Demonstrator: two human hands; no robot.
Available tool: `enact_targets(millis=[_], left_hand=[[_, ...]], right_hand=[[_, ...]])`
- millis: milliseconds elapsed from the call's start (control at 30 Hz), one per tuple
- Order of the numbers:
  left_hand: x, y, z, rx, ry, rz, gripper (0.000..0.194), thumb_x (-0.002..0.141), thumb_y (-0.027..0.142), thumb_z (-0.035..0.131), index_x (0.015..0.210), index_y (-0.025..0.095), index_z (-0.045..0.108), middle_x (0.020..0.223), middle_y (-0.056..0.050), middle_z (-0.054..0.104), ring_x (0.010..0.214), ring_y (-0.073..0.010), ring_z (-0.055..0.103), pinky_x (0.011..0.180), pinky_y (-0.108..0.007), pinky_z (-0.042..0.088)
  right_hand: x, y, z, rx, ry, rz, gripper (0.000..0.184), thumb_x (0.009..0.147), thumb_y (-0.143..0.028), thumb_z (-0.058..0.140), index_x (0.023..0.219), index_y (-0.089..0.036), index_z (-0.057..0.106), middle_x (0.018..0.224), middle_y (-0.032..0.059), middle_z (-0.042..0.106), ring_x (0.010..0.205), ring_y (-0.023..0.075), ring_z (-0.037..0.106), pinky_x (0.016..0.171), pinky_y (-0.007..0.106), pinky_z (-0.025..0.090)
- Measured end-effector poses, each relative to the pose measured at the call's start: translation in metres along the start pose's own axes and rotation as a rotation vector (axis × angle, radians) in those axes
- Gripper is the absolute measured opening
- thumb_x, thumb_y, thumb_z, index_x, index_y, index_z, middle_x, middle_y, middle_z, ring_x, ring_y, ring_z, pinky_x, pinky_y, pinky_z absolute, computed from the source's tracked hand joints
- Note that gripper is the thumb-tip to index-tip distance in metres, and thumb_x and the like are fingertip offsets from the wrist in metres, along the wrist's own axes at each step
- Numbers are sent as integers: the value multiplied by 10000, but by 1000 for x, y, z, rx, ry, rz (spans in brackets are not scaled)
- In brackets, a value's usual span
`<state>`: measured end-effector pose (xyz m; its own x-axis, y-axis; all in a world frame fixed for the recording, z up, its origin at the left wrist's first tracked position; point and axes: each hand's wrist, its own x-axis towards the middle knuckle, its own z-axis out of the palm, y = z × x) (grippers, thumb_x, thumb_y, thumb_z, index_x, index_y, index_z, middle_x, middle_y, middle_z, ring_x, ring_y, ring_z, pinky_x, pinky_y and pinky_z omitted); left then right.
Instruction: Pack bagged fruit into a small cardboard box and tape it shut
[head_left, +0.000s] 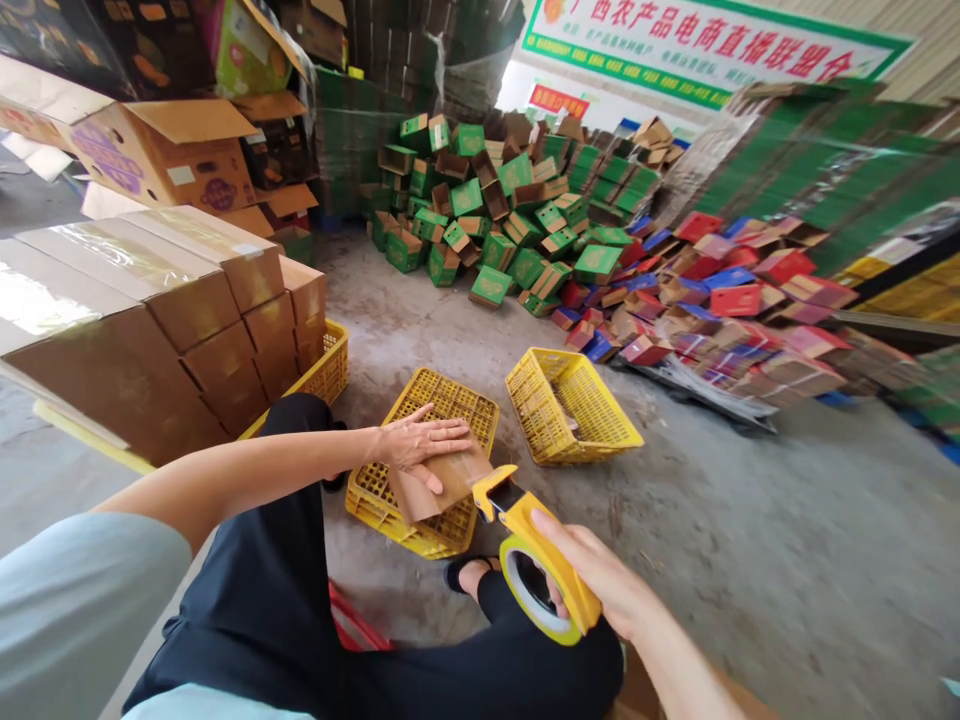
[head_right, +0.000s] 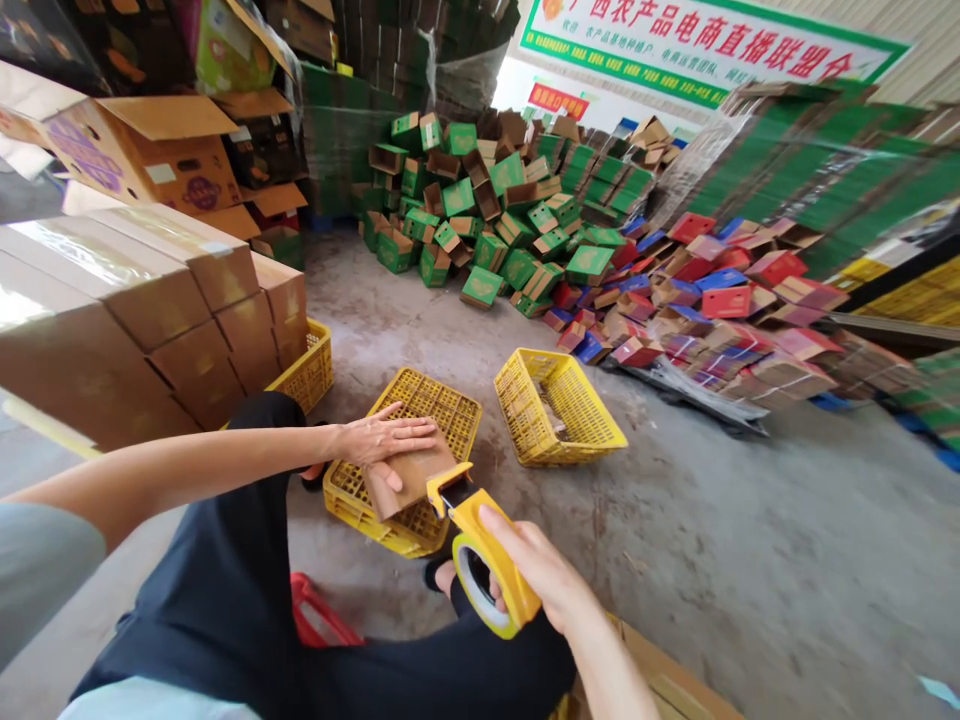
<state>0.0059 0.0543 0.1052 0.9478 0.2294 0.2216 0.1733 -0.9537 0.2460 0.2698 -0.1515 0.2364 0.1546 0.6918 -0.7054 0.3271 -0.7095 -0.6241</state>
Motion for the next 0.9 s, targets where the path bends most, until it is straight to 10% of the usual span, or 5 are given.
enact_targets(millis=[900], left_hand=[[0, -2, 4, -7, -40, 12, 870, 962, 769, 405, 1661, 304, 178, 1722, -89, 191, 1587, -297, 195, 1255, -513, 139]], right_hand=[[6, 73, 35, 59, -12, -71, 739, 803, -874, 515, 801, -157, 691, 489, 22, 612, 438, 161, 605, 472, 239, 489]])
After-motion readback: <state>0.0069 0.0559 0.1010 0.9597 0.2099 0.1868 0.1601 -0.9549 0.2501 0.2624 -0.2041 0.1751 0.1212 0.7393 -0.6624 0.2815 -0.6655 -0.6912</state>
